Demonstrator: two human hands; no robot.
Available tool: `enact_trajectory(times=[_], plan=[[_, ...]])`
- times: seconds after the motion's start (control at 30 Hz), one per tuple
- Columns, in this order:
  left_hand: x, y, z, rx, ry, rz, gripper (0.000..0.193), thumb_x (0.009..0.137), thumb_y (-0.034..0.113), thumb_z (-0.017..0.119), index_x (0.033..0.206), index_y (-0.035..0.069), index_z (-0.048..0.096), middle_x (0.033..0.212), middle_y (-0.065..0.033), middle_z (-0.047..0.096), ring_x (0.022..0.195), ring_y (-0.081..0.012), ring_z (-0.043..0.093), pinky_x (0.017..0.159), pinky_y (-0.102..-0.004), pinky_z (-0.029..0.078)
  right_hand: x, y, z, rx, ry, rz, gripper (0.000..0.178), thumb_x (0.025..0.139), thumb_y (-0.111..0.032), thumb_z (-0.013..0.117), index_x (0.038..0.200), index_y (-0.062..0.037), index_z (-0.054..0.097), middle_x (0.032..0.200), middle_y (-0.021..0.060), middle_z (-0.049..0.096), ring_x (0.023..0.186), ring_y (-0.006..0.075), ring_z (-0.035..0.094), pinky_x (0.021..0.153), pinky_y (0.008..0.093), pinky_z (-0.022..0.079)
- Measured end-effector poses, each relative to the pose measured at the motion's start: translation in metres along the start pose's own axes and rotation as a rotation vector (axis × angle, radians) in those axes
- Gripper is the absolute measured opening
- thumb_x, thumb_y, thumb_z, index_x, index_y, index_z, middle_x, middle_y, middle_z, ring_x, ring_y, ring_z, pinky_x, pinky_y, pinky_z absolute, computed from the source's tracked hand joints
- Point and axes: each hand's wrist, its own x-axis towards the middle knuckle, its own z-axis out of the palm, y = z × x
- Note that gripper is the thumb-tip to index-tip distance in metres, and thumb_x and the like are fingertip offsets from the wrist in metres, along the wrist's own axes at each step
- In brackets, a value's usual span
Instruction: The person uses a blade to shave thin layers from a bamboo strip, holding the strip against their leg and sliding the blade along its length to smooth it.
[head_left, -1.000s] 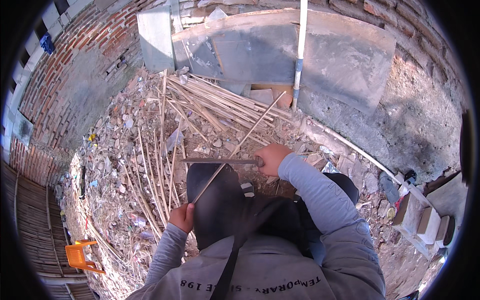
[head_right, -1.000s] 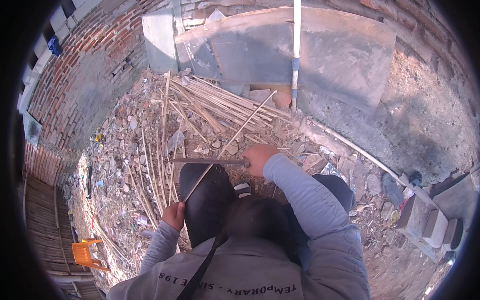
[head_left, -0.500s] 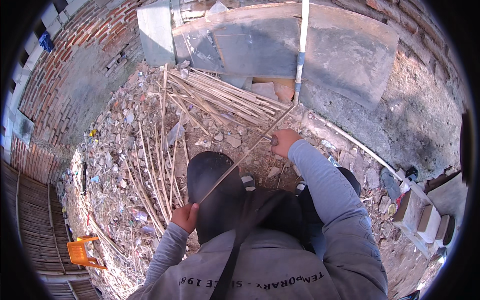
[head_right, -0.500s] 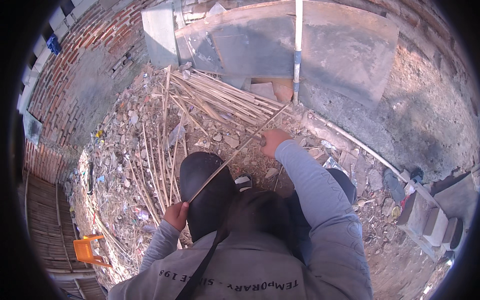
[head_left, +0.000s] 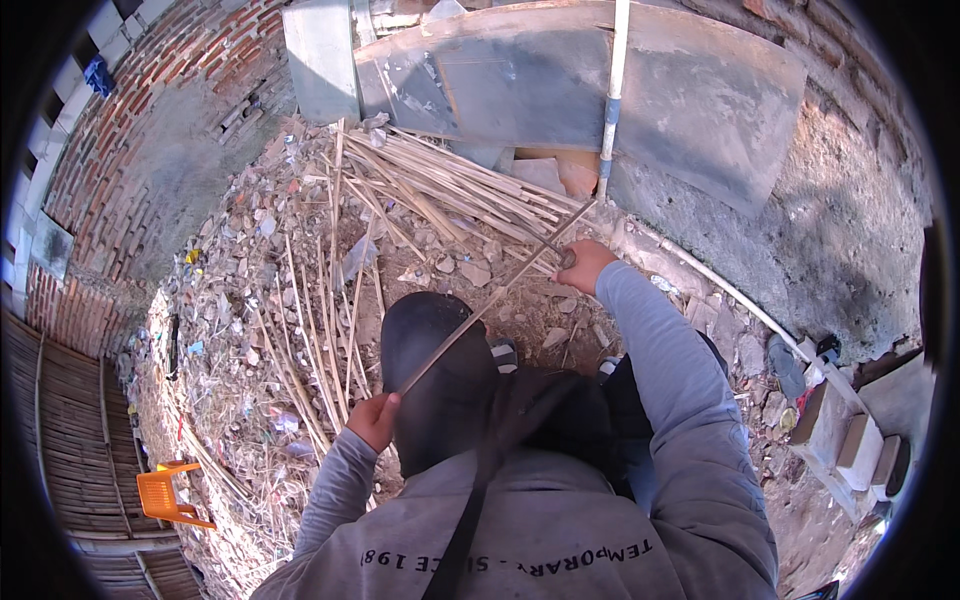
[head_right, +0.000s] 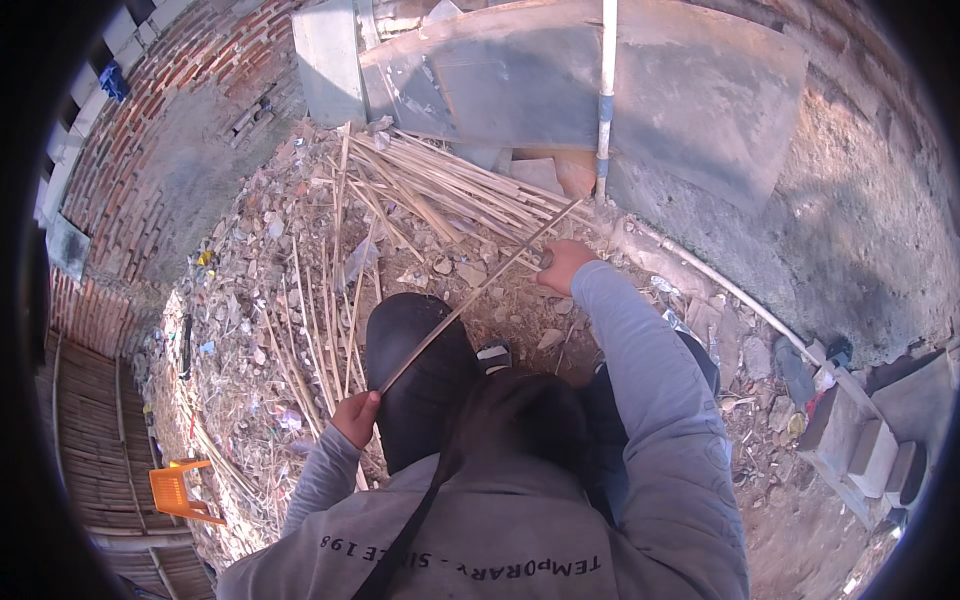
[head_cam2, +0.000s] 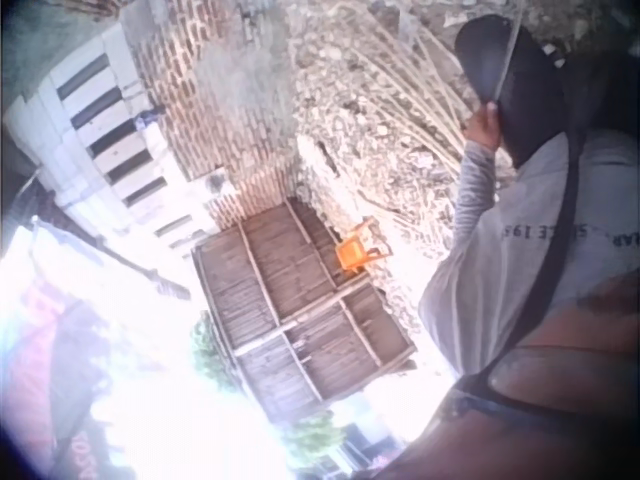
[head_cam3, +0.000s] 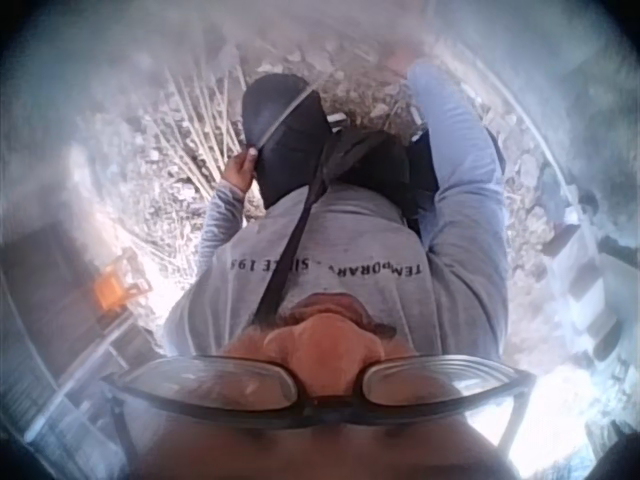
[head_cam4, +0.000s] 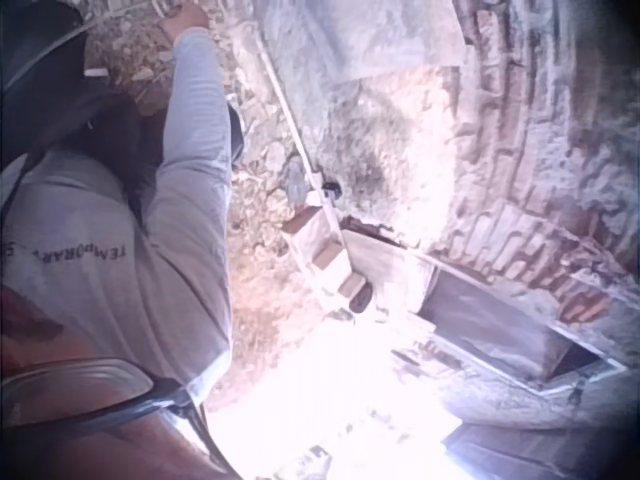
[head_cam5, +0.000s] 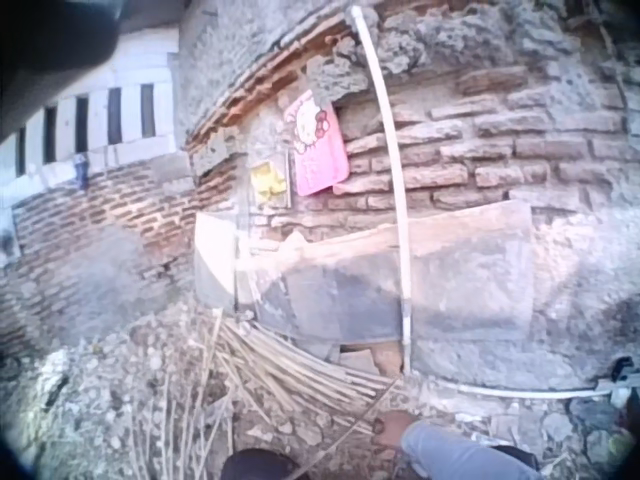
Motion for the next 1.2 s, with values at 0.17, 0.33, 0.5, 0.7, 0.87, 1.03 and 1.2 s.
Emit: enact_trajectory(times=[0.17,0.33,0.5,0.7,0.87,1.03,1.2], plan=[[-0.004,-0.005,-0.009,0.009,-0.071,-0.079,0.051,0.102,0.041,0.044,0.082,-0.003,0.061,0.066,-0.0112,0.058,0.064,-0.0164,0.054,0.065,-0.0350,0.045,-0.021,-0.056,-0.003,-0.111,-0.223,-0.126,0.035,0.074,-0.034,0.070,0.096,-0.0068,0.068,0.095,0.0176,0.069,0.094,0.0365,0.065,0.086,0.0451,0.051],[-0.002,-0.025,-0.003,-0.147,-0.085,-0.104,0.053,0.103,0.042,0.043,0.085,-0.003,0.063,0.069,-0.0069,0.060,0.069,-0.0126,0.053,0.068,-0.0324,0.045,-0.020,-0.055,-0.013,-0.064,-0.221,-0.173,0.037,0.075,-0.038,0.072,0.093,-0.0060,0.067,0.090,0.0205,0.068,0.091,0.0402,0.064,0.085,0.0468,0.051],[0.004,-0.012,-0.006,-0.154,-0.076,-0.096,0.052,0.103,0.041,0.043,0.084,-0.003,0.063,0.069,-0.0056,0.058,0.070,-0.0116,0.051,0.069,-0.0309,0.044,-0.004,-0.010,0.005,-0.046,0.057,-0.111,0.036,0.075,-0.038,0.073,0.092,-0.0069,0.068,0.088,0.0211,0.067,0.091,0.0402,0.064,0.083,0.0476,0.051],[0.001,-0.015,-0.008,-0.145,-0.083,-0.076,0.050,0.103,0.040,0.046,0.080,-0.003,0.062,0.066,-0.0042,0.055,0.067,-0.0109,0.048,0.065,-0.0306,0.043,-0.025,-0.073,-0.013,-0.085,-0.358,-0.180,0.046,0.075,-0.038,0.073,0.107,-0.0051,0.067,0.104,0.0196,0.068,0.100,0.0373,0.064,0.088,0.0451,0.050],[0.005,-0.006,-0.005,-0.109,-0.077,-0.040,0.046,0.101,0.036,0.050,0.079,-0.003,0.061,0.064,-0.0023,0.053,0.064,-0.0098,0.046,0.061,-0.0297,0.041,-0.003,-0.013,0.002,0.126,-0.239,-0.106,0.051,0.072,-0.041,0.076,0.101,-0.0008,0.067,0.094,0.0234,0.067,0.094,0.0384,0.065,0.084,0.0452,0.050],[-0.004,-0.007,-0.001,-0.045,-0.003,-0.050,0.050,0.101,0.040,0.046,0.082,-0.004,0.062,0.064,-0.0139,0.058,0.062,-0.0214,0.056,0.062,-0.0385,0.044,-0.011,-0.030,-0.011,0.097,-0.035,-0.097,0.053,0.073,-0.040,0.076,0.109,-0.0025,0.064,0.096,0.0214,0.067,0.096,0.0385,0.064,0.084,0.0446,0.049],[-0.002,0.002,-0.005,0.097,-0.015,-0.051,0.055,0.101,0.044,0.042,0.084,-0.004,0.062,0.069,-0.0231,0.059,0.065,-0.0353,0.059,0.065,-0.0429,0.045,-0.018,-0.030,-0.015,0.014,-0.085,-0.282,0.047,0.077,-0.041,0.073,0.108,-0.0062,0.063,0.085,0.0192,0.067,0.088,0.0389,0.064,0.078,0.0465,0.051]])
